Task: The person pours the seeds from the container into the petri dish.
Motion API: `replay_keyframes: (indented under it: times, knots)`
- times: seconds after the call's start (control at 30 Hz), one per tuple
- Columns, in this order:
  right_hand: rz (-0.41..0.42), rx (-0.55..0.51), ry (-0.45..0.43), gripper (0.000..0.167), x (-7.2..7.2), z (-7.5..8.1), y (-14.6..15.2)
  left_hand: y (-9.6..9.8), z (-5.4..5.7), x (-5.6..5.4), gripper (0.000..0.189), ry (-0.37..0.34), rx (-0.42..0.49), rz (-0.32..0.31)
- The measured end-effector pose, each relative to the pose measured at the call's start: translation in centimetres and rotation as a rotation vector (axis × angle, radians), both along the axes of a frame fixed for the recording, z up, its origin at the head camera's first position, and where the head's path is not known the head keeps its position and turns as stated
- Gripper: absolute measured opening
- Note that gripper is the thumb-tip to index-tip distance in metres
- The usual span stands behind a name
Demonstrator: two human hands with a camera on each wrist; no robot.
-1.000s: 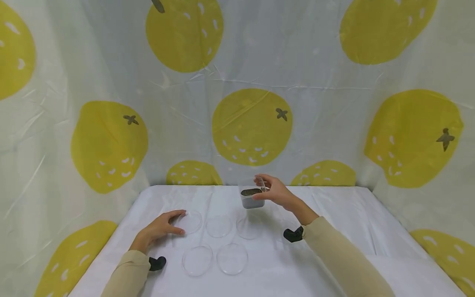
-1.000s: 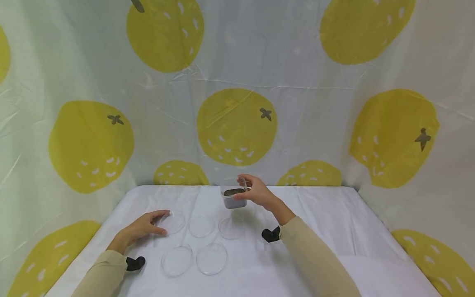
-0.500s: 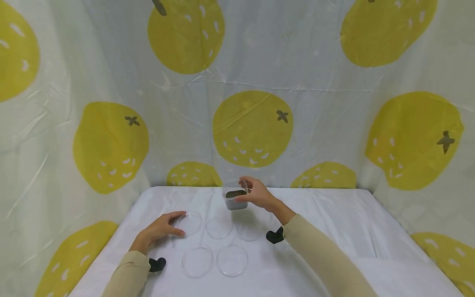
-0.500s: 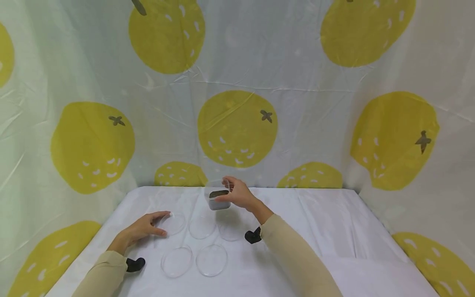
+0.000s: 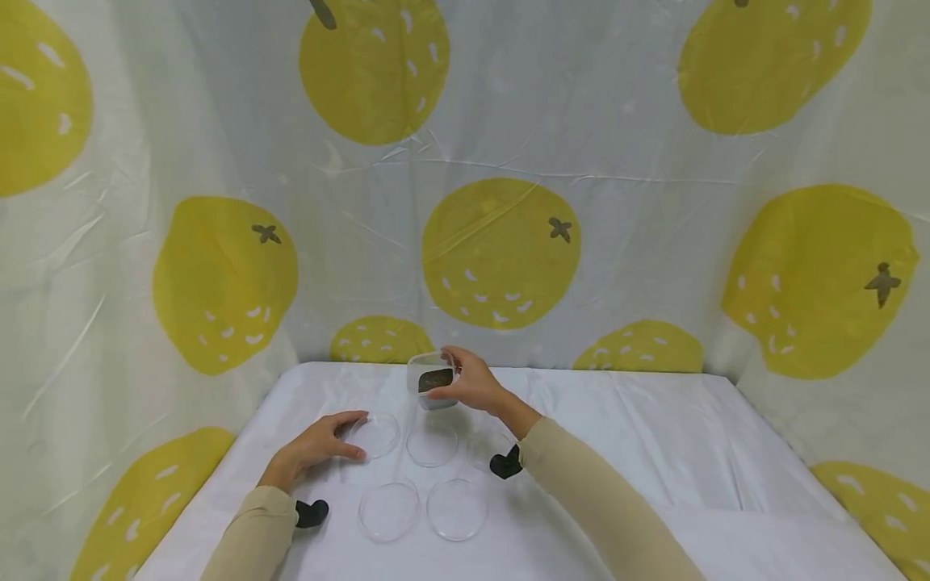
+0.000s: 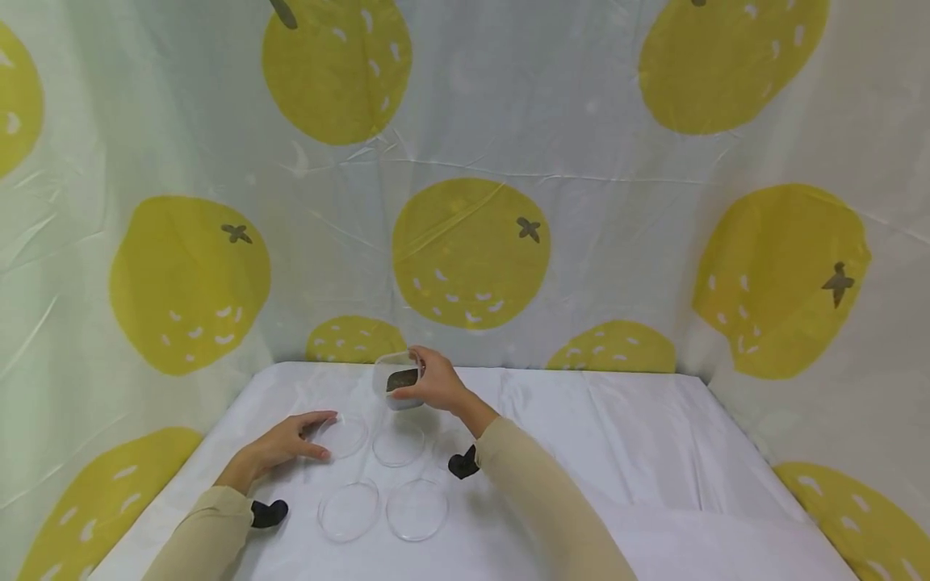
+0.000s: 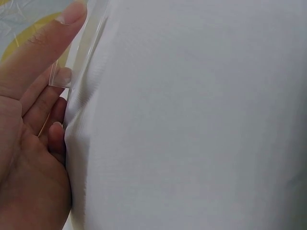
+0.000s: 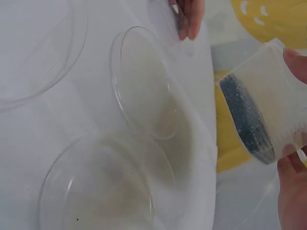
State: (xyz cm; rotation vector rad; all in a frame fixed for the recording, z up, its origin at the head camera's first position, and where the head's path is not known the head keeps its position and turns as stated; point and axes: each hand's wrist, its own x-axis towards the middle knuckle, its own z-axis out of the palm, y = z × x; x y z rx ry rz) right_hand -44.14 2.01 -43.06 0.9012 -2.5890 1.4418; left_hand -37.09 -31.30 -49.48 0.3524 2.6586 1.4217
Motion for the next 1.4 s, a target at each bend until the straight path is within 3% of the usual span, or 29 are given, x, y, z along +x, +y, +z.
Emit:
replay_keyframes:
  times: [0.2, 0.53, 0.93, 1.23, 1.4]
  knots:
    - [-0.015, 0.112, 0.074, 0.095, 0.2, 0.1, -2.2, 0.0, 0.3, 0.1, 0.081, 0.004, -0.020, 0.002]
    - [0.011, 0.185, 0.142, 0.094, 0.5, -0.2, -4.9, 0.0, 0.4, 0.1, 0.079, 0.029, -0.031, -0.028]
    - [0.013, 0.336, 0.257, 0.094, 0.6, -1.8, -6.4, 0.2, 0.3, 0.0, 0.078, 0.011, -0.019, -0.036]
    - [0.019, 0.394, 0.301, 0.094, 1.1, -1.8, -7.0, 0.4, 0.4, 0.0, 0.078, 0.020, -0.017, -0.048]
    - [0.047, 0.416, 0.335, 0.092, 1.0, -1.8, -7.5, 0.2, 0.4, -0.1, 0.079, 0.003, -0.007, -0.025]
